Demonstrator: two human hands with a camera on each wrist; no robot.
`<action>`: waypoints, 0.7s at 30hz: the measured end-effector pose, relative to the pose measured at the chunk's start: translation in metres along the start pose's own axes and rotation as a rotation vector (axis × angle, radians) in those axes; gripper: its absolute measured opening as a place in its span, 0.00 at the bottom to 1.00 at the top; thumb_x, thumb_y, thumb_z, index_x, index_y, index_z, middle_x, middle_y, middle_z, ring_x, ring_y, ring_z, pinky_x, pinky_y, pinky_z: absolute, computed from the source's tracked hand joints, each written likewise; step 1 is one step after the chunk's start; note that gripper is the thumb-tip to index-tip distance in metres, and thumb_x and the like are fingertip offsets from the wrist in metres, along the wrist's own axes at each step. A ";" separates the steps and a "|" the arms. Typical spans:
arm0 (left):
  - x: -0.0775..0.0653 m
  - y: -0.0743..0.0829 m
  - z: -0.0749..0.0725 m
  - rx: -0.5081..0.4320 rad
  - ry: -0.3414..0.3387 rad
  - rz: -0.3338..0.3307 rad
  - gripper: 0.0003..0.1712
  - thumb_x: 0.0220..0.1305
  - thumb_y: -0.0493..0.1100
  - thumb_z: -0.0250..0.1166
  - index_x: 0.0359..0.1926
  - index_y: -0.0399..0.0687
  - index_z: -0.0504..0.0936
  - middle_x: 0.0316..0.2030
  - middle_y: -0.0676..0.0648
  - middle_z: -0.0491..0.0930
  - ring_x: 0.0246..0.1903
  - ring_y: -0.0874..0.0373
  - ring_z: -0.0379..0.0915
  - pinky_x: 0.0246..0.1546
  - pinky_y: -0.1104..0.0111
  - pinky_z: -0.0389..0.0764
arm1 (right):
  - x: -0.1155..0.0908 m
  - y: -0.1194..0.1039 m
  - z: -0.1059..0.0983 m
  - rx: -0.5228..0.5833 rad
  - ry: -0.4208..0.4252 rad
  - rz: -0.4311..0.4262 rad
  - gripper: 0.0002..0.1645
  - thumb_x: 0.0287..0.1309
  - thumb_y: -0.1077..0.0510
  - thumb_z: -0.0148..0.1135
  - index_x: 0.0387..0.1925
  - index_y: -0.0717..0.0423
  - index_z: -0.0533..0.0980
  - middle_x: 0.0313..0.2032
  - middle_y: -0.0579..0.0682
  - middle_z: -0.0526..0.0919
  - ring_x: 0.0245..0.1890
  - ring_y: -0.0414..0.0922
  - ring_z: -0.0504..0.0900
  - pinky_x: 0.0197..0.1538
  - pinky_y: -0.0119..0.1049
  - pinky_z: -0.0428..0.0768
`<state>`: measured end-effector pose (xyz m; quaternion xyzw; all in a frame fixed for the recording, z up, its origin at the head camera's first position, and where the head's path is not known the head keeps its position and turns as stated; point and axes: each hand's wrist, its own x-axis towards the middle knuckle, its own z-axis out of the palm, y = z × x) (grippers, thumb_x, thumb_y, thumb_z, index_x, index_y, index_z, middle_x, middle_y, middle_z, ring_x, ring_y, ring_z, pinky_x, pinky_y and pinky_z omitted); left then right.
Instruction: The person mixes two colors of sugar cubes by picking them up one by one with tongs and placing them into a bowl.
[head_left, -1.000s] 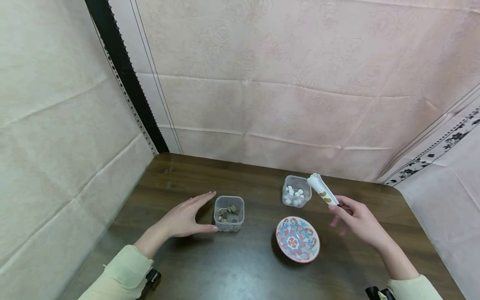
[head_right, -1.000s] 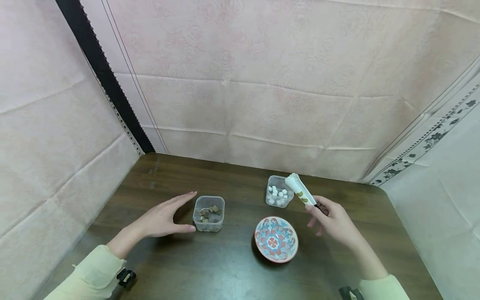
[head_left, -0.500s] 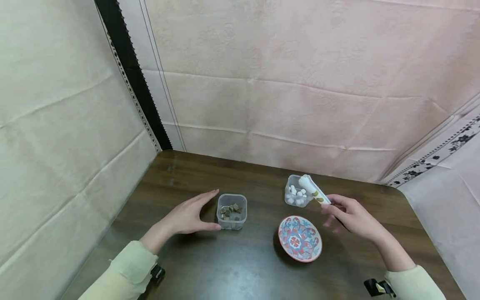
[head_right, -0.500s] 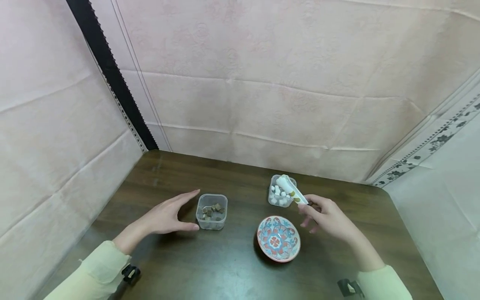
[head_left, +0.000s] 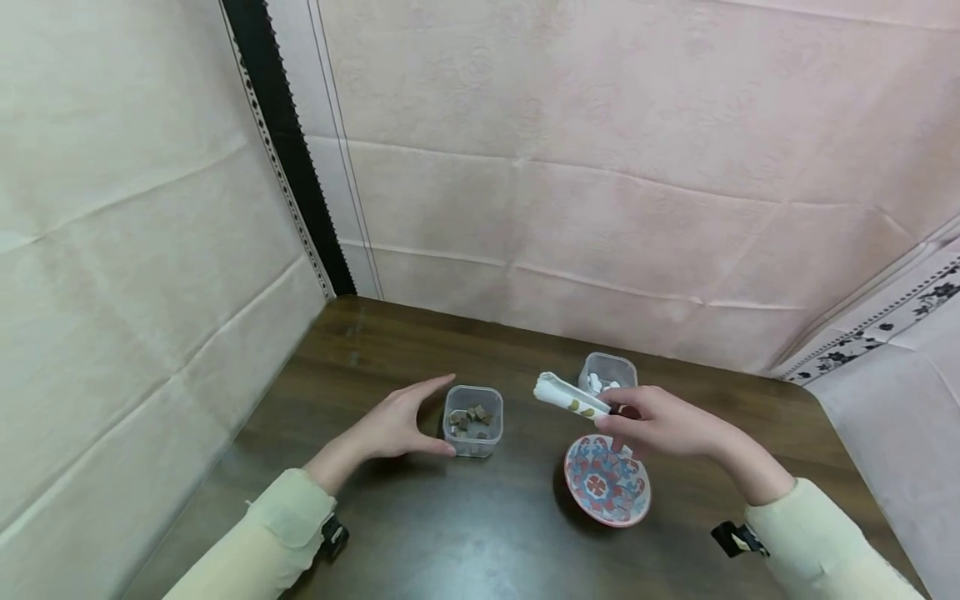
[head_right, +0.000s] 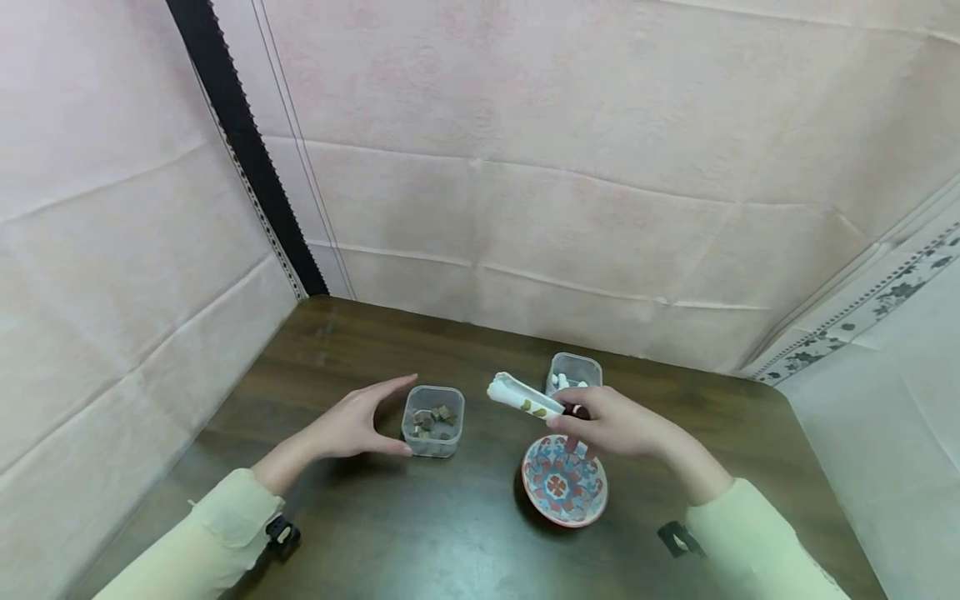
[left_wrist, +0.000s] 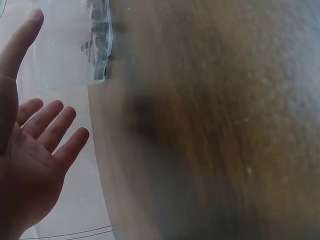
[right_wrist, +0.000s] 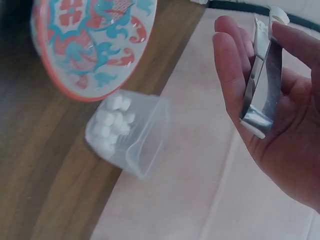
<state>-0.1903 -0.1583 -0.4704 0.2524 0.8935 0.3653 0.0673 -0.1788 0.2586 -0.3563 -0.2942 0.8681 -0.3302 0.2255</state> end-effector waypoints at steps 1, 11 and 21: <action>0.001 -0.001 0.001 -0.019 -0.001 0.003 0.64 0.52 0.59 0.86 0.83 0.50 0.62 0.79 0.45 0.65 0.77 0.44 0.63 0.74 0.42 0.68 | 0.003 -0.003 0.000 -0.009 -0.012 0.001 0.10 0.80 0.51 0.60 0.48 0.54 0.79 0.30 0.49 0.87 0.24 0.47 0.85 0.29 0.39 0.87; 0.011 -0.008 0.008 -0.198 -0.019 0.004 0.62 0.51 0.49 0.88 0.81 0.45 0.63 0.78 0.42 0.67 0.74 0.44 0.68 0.74 0.50 0.71 | 0.026 -0.023 0.000 -0.165 -0.066 -0.047 0.11 0.80 0.48 0.60 0.48 0.51 0.79 0.30 0.44 0.83 0.26 0.40 0.82 0.32 0.37 0.84; 0.016 -0.010 0.016 -0.282 -0.044 0.008 0.60 0.54 0.47 0.87 0.81 0.44 0.63 0.75 0.41 0.69 0.74 0.42 0.68 0.73 0.49 0.71 | 0.051 -0.033 0.001 -0.363 -0.044 -0.135 0.08 0.78 0.50 0.61 0.44 0.48 0.82 0.29 0.38 0.77 0.29 0.35 0.74 0.35 0.34 0.75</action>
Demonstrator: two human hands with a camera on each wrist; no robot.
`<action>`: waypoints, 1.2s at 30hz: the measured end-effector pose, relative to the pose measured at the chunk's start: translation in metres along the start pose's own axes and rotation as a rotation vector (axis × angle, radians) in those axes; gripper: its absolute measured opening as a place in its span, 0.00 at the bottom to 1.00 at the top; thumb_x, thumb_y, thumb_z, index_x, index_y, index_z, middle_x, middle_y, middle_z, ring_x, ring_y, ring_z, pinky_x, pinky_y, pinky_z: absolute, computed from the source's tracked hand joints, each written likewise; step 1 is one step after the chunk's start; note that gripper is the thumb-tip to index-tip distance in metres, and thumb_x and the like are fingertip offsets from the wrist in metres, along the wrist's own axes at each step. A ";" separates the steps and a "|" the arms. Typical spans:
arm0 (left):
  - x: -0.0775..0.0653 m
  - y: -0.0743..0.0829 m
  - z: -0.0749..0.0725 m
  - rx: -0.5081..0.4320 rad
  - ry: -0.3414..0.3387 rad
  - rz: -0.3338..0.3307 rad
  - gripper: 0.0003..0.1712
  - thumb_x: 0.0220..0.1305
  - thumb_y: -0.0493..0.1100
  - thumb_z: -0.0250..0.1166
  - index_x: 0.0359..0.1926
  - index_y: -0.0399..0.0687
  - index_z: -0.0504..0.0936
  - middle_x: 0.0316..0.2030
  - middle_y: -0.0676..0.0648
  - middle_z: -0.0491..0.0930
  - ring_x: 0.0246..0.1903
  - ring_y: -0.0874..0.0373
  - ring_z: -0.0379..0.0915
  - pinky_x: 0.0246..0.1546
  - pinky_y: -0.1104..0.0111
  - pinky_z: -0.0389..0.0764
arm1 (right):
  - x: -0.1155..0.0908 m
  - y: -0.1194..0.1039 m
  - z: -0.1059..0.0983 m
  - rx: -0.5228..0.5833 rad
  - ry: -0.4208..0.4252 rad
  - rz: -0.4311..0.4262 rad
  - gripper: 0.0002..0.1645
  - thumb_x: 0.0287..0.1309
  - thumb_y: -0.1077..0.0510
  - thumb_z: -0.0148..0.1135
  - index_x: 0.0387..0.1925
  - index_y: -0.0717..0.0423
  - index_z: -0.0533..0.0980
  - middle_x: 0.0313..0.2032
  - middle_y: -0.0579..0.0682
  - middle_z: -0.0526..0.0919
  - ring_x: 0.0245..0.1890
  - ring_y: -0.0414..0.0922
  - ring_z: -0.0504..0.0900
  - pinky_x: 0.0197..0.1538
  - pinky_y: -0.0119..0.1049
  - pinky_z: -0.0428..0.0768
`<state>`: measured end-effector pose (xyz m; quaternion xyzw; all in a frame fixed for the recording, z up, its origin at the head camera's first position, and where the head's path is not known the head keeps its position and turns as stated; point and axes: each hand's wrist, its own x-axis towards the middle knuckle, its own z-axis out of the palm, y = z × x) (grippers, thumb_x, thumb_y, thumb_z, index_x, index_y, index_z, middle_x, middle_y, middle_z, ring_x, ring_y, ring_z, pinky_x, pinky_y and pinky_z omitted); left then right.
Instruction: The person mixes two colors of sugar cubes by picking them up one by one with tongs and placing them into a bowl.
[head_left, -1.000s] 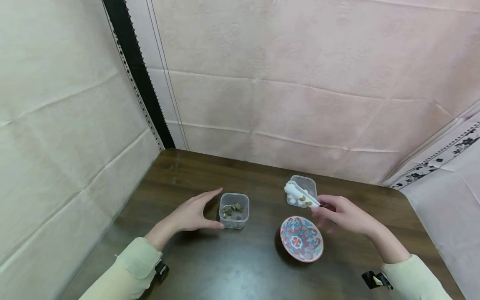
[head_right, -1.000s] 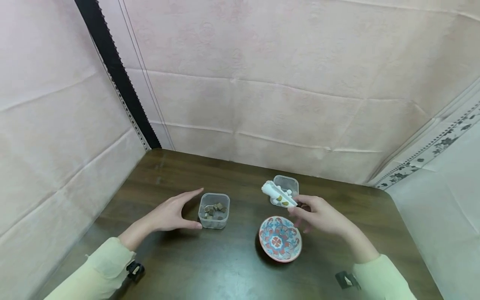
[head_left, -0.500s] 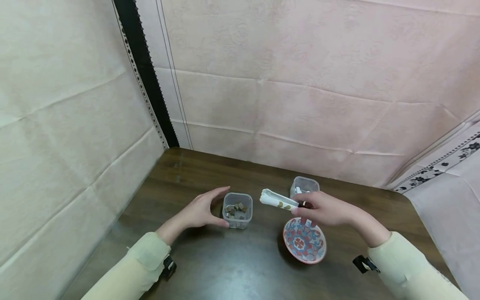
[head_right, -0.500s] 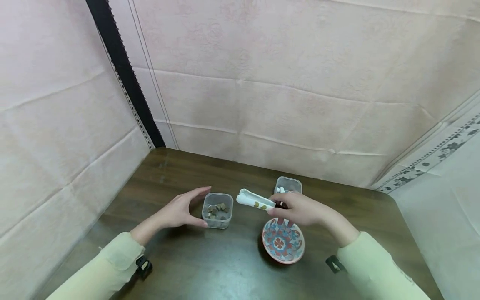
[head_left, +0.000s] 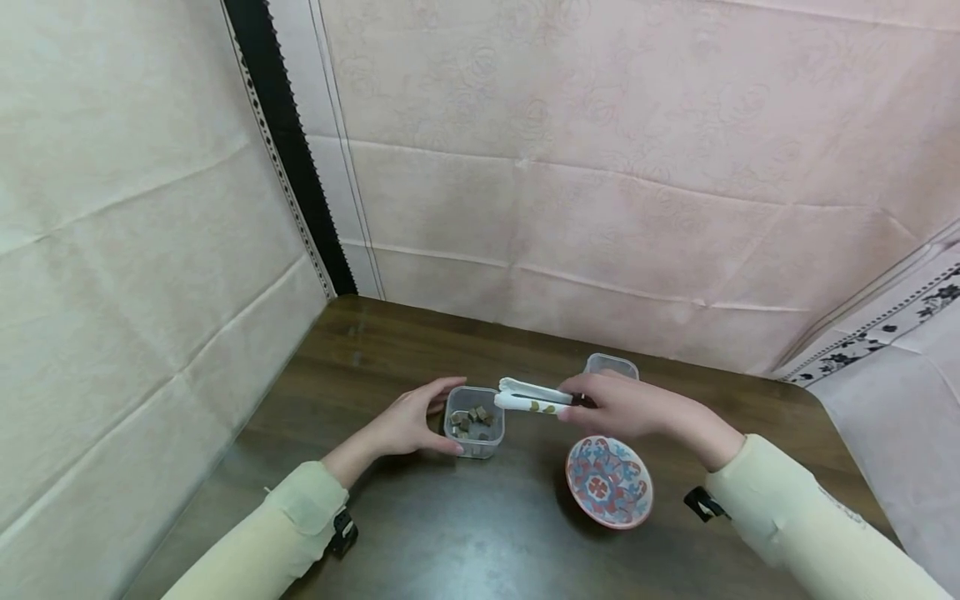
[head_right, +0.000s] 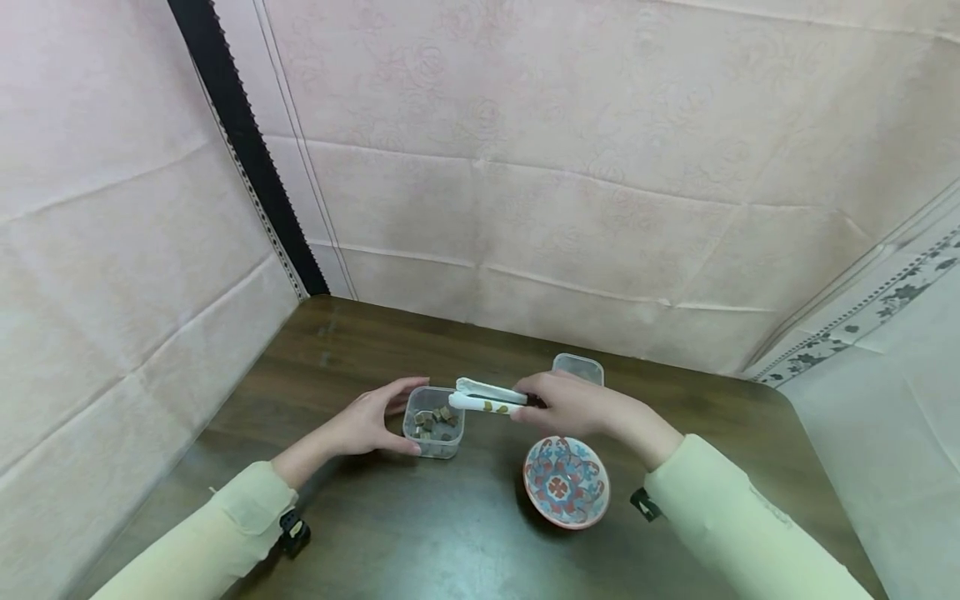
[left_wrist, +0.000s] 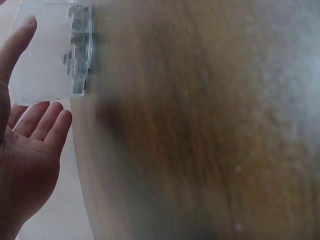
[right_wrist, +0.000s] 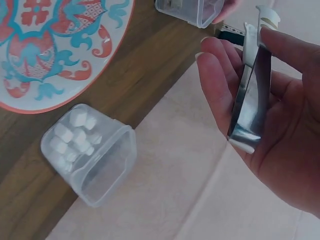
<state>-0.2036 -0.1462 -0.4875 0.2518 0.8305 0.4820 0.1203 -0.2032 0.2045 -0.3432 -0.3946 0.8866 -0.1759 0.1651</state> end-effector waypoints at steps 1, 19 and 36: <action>0.000 0.000 0.001 -0.002 0.000 0.000 0.60 0.54 0.46 0.87 0.81 0.45 0.63 0.75 0.41 0.70 0.74 0.42 0.68 0.73 0.49 0.71 | 0.003 -0.001 0.000 -0.003 -0.007 -0.001 0.08 0.78 0.51 0.62 0.43 0.49 0.82 0.28 0.38 0.76 0.28 0.35 0.73 0.34 0.33 0.74; 0.004 0.000 0.010 -0.115 -0.009 0.005 0.57 0.55 0.39 0.85 0.80 0.44 0.63 0.73 0.37 0.70 0.71 0.37 0.72 0.69 0.50 0.76 | 0.041 -0.027 0.004 -0.156 -0.128 0.040 0.10 0.76 0.54 0.64 0.35 0.50 0.79 0.23 0.40 0.69 0.22 0.35 0.64 0.28 0.32 0.64; 0.004 -0.002 0.010 -0.140 -0.011 0.021 0.54 0.55 0.38 0.85 0.79 0.45 0.65 0.70 0.38 0.73 0.70 0.41 0.73 0.68 0.51 0.77 | 0.077 -0.058 0.016 -0.647 -0.163 0.170 0.12 0.71 0.48 0.70 0.39 0.53 0.85 0.37 0.51 0.87 0.36 0.49 0.86 0.38 0.46 0.87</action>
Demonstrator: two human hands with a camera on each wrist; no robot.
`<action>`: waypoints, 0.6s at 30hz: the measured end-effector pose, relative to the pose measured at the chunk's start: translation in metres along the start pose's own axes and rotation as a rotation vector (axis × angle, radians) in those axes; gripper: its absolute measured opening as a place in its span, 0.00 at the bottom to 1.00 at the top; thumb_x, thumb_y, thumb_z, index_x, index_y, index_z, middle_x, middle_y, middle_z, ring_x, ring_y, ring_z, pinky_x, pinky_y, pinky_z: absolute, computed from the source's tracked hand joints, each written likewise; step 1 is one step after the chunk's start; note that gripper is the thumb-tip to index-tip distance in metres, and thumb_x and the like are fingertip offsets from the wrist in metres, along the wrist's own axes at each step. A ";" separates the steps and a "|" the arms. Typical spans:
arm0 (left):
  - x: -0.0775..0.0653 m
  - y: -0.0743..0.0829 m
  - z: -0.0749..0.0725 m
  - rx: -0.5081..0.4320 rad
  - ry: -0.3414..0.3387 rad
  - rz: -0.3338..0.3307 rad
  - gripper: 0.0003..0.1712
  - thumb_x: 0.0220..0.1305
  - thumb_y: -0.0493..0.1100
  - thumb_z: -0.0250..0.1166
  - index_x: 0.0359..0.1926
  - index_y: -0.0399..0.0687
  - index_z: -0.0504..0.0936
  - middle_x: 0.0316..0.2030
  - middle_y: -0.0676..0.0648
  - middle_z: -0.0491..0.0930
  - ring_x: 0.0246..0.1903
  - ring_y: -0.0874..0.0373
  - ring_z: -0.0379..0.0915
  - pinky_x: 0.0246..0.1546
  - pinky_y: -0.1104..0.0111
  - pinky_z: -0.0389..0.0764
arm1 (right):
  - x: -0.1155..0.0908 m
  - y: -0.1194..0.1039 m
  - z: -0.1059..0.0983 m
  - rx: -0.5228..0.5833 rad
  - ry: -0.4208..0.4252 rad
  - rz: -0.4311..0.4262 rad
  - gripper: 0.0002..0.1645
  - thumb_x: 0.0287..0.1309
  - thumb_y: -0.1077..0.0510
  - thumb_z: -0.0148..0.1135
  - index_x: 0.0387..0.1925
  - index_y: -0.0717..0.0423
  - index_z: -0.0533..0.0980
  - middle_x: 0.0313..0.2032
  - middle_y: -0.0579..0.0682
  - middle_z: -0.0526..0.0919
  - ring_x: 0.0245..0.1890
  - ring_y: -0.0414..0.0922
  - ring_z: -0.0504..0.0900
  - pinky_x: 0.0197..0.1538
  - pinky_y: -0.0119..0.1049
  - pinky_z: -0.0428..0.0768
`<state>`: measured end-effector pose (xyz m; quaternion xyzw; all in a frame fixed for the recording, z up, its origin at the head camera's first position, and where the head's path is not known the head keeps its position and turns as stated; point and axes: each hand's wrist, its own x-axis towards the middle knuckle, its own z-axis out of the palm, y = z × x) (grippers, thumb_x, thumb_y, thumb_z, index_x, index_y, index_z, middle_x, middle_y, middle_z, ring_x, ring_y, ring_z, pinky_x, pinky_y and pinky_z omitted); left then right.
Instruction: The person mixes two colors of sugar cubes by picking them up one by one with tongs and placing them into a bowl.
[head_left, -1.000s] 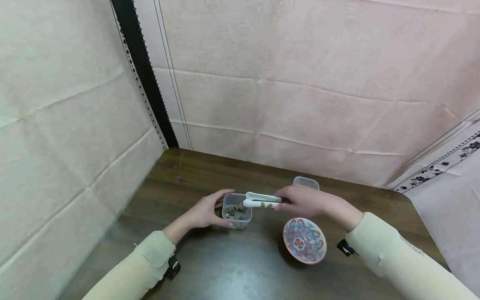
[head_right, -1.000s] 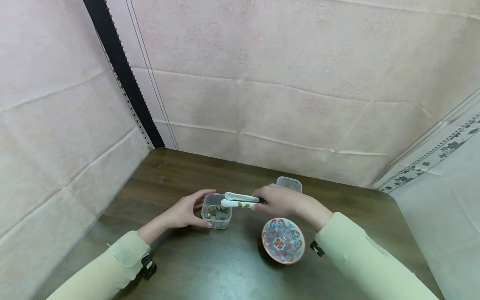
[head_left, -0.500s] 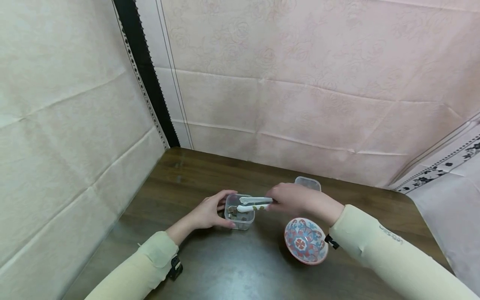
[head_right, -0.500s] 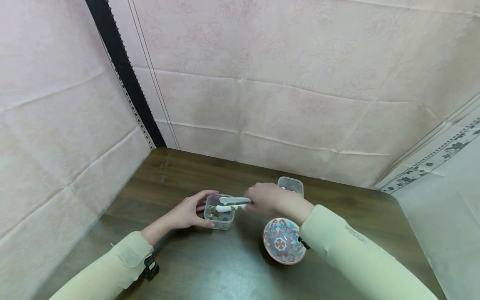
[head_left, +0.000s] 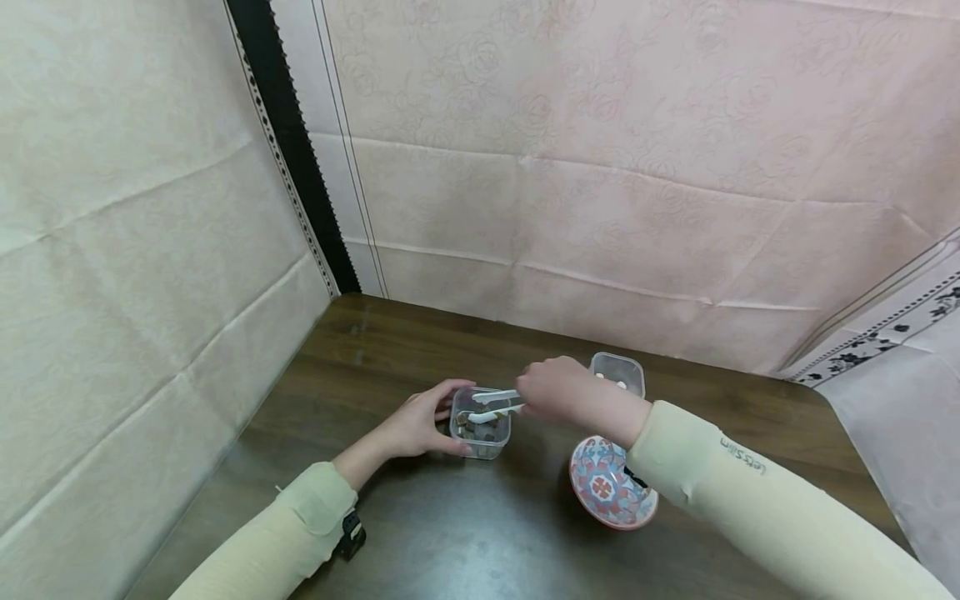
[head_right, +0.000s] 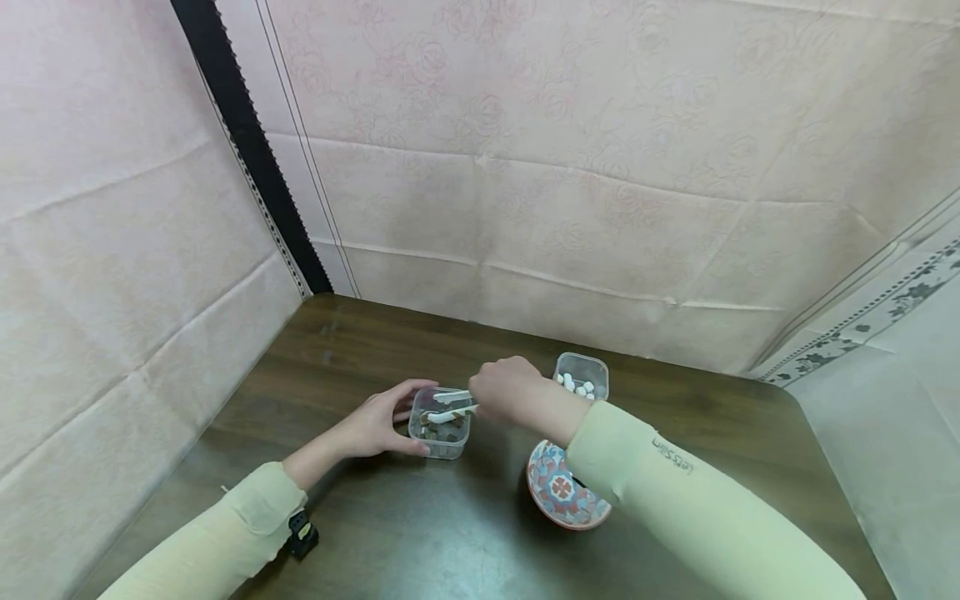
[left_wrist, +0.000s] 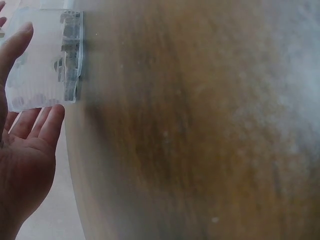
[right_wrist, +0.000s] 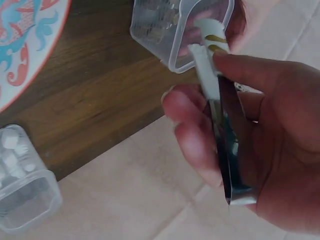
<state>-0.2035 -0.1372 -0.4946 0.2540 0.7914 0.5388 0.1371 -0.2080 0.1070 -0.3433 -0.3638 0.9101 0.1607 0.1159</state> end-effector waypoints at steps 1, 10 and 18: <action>0.000 0.000 0.000 0.001 0.001 0.001 0.54 0.55 0.38 0.85 0.79 0.45 0.65 0.70 0.38 0.73 0.70 0.41 0.73 0.68 0.51 0.78 | 0.001 -0.002 0.000 -0.026 0.006 0.001 0.13 0.71 0.48 0.70 0.38 0.53 0.85 0.37 0.50 0.87 0.36 0.49 0.86 0.38 0.46 0.87; 0.001 -0.001 -0.001 0.017 -0.002 -0.011 0.53 0.55 0.39 0.85 0.78 0.50 0.66 0.70 0.40 0.73 0.70 0.43 0.73 0.69 0.54 0.77 | 0.009 -0.016 -0.001 -0.139 0.081 -0.013 0.10 0.70 0.57 0.68 0.30 0.52 0.86 0.27 0.48 0.86 0.23 0.44 0.82 0.27 0.40 0.84; 0.001 0.000 -0.002 0.002 -0.003 -0.001 0.54 0.55 0.39 0.85 0.78 0.46 0.66 0.70 0.39 0.73 0.70 0.43 0.73 0.69 0.51 0.77 | 0.017 -0.023 -0.003 -0.133 0.041 -0.012 0.11 0.68 0.50 0.73 0.33 0.51 0.87 0.31 0.48 0.88 0.28 0.46 0.85 0.31 0.43 0.87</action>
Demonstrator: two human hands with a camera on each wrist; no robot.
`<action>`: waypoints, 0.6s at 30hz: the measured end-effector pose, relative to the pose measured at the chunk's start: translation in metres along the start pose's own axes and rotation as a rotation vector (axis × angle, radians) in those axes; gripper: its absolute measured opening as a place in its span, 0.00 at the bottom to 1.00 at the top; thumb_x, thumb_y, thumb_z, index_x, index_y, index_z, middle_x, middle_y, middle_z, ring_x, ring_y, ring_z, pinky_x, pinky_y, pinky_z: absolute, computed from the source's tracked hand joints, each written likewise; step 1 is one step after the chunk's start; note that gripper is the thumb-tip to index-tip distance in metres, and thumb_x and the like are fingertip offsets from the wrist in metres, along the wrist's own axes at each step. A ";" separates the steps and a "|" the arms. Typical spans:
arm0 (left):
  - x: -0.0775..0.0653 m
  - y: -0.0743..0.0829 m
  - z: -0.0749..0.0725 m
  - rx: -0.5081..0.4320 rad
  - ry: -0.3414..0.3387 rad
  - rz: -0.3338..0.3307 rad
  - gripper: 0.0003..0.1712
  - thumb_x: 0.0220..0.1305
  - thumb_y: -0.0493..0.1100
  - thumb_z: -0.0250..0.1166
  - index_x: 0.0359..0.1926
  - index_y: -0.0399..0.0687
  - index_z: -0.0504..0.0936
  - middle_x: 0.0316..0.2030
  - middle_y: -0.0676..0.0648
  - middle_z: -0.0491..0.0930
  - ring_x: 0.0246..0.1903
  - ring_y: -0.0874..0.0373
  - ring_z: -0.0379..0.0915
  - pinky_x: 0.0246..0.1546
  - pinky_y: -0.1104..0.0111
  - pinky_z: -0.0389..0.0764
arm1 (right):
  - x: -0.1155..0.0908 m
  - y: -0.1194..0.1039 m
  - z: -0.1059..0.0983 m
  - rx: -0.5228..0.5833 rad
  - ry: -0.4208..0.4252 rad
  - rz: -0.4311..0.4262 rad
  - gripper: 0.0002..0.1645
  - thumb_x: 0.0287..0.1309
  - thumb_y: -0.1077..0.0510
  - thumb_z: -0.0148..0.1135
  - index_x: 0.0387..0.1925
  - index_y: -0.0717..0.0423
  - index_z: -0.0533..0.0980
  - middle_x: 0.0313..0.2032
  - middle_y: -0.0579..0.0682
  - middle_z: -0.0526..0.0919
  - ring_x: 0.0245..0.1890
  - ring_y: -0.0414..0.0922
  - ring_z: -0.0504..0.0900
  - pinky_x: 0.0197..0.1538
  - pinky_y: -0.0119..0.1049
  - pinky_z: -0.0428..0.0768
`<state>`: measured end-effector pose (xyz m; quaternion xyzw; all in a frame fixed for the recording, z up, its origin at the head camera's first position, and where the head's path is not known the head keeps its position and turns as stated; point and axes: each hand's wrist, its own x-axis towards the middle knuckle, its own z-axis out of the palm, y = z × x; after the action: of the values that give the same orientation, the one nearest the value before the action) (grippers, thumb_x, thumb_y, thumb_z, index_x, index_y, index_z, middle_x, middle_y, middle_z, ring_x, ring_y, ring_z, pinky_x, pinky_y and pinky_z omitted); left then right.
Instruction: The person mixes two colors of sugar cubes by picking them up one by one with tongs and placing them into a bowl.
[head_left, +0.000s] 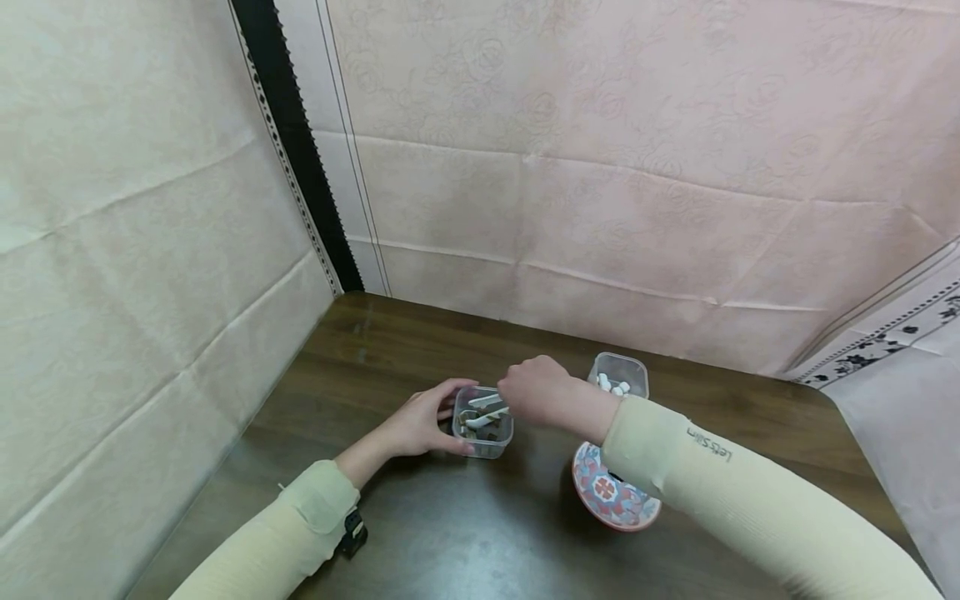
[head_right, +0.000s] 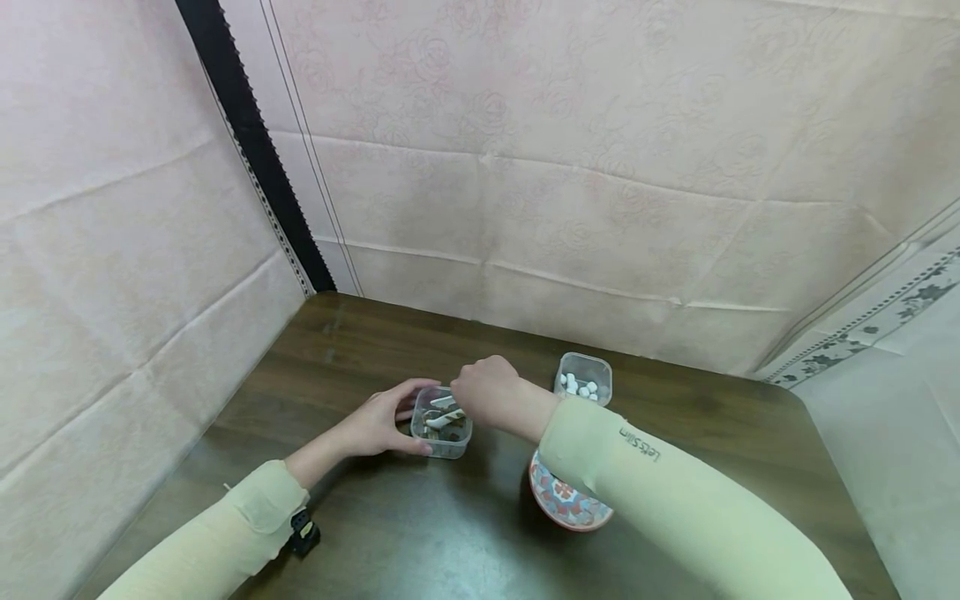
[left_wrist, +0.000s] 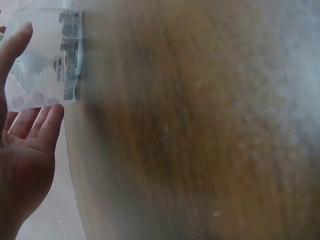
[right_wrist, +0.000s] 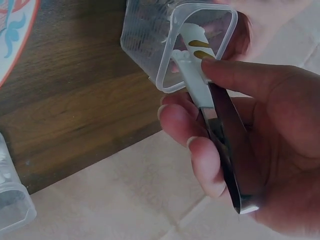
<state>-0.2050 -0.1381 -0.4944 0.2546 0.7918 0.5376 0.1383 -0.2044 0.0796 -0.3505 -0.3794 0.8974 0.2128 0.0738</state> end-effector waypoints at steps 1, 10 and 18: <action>0.000 0.000 0.000 0.000 0.001 0.001 0.54 0.55 0.39 0.85 0.78 0.46 0.66 0.70 0.39 0.73 0.70 0.42 0.73 0.69 0.51 0.77 | 0.001 0.000 0.000 0.008 -0.007 -0.001 0.11 0.68 0.49 0.73 0.33 0.52 0.86 0.31 0.48 0.88 0.28 0.46 0.85 0.32 0.43 0.87; 0.000 0.001 0.000 -0.006 -0.007 -0.011 0.53 0.57 0.39 0.84 0.79 0.46 0.65 0.70 0.39 0.73 0.71 0.42 0.72 0.70 0.51 0.76 | 0.013 -0.003 0.002 0.028 -0.062 0.008 0.12 0.72 0.48 0.69 0.36 0.51 0.86 0.32 0.47 0.87 0.26 0.44 0.81 0.32 0.42 0.86; -0.001 0.002 -0.001 0.006 -0.010 -0.007 0.53 0.58 0.40 0.84 0.79 0.44 0.65 0.71 0.38 0.72 0.72 0.42 0.71 0.70 0.51 0.75 | 0.022 -0.006 0.003 0.044 -0.089 0.011 0.11 0.74 0.49 0.66 0.39 0.49 0.87 0.35 0.47 0.88 0.29 0.44 0.81 0.35 0.43 0.86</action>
<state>-0.2042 -0.1384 -0.4919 0.2547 0.7937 0.5335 0.1433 -0.2161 0.0626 -0.3612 -0.3629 0.8997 0.2102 0.1207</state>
